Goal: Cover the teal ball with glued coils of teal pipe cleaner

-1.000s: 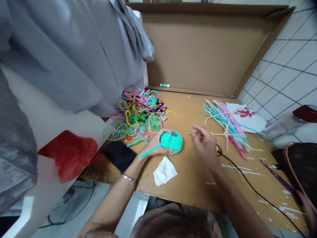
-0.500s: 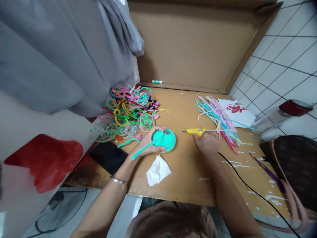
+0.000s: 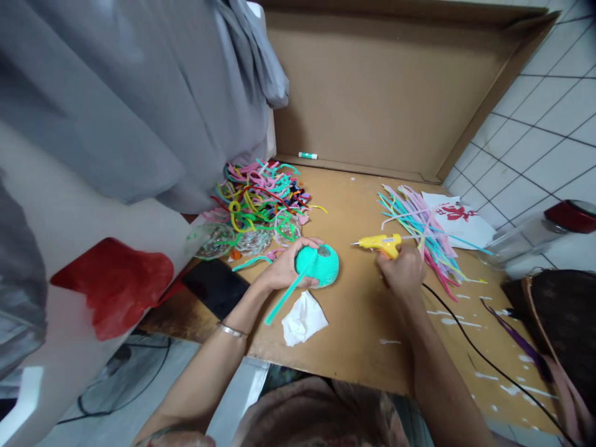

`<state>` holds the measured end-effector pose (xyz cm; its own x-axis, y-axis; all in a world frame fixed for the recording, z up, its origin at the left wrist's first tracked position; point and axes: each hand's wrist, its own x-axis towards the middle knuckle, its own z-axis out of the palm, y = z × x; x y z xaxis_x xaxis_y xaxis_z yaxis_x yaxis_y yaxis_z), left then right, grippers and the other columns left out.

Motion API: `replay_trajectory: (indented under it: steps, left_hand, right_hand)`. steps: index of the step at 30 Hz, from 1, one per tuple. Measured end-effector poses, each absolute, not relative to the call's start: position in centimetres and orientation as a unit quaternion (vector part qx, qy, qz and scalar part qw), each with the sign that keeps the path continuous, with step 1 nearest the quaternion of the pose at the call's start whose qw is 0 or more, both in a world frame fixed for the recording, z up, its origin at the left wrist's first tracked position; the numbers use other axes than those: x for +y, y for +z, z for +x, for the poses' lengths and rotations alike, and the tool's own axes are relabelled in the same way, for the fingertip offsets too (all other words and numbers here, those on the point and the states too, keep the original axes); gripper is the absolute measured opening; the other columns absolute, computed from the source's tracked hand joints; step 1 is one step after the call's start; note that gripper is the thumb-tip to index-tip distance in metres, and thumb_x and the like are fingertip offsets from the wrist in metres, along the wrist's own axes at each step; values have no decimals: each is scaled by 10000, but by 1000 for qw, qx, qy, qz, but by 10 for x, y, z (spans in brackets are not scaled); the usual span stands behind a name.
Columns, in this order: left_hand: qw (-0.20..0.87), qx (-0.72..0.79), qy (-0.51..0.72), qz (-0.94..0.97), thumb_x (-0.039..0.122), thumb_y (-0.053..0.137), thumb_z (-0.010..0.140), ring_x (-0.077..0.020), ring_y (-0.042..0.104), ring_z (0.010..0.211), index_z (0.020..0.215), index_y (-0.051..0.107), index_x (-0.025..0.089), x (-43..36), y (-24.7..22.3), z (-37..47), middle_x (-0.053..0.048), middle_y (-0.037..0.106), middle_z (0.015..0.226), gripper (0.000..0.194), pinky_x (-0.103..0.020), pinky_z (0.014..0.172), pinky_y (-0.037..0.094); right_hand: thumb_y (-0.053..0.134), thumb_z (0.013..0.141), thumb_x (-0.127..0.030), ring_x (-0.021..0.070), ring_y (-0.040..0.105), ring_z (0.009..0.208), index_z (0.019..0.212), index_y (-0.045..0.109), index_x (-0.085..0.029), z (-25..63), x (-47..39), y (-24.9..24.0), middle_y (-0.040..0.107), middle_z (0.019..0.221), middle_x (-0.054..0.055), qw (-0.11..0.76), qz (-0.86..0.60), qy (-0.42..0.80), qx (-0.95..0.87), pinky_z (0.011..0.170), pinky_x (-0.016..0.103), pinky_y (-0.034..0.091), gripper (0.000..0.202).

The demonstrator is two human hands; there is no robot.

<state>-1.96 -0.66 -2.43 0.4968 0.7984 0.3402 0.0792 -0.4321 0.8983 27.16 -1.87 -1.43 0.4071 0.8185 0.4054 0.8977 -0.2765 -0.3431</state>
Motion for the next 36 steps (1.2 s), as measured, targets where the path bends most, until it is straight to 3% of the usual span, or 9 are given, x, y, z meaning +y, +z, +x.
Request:
replay_trajectory:
  steps: [3, 6, 16, 36]
  left_hand:
    - [450, 287, 408, 741, 374, 891, 572, -338, 524, 1305, 1154, 515, 235, -7, -24, -19, -140, 535, 1371, 706, -515, 1095, 405]
    - [451, 279, 413, 740, 373, 897, 571, -337, 520, 1310, 1156, 519, 235, -7, -25, -19, -139, 538, 1370, 711, -508, 1087, 413]
    - [444, 287, 395, 751, 375, 897, 572, -337, 513, 1314, 1153, 515, 233, -8, -21, -20, -125, 540, 1373, 710, -501, 1112, 384]
    - [437, 285, 394, 756, 336, 891, 581, -344, 498, 1325, 1142, 496, 240, -8, -22, -21, -130, 532, 1375, 694, -508, 1091, 391]
  right_hand:
    - [608, 729, -379, 294, 619, 909, 993, 615, -151, 265, -24, -5, 657, 942, 135, 390, -724, -107, -559, 806, 419, 499, 349]
    - [588, 748, -368, 277, 601, 929, 1026, 568, -188, 252, -33, 2, 630, 964, 116, 445, -660, -134, -591, 817, 401, 492, 332]
    - [592, 778, -328, 207, 564, 672, 846, 523, -238, 228, -49, -2, 609, 742, 23, 421, -613, -147, -652, 612, 311, 416, 132]
    - [568, 782, -278, 196, 543, 663, 772, 472, -240, 225, -48, -4, 598, 722, 22, 417, -580, -175, -678, 589, 294, 351, 104]
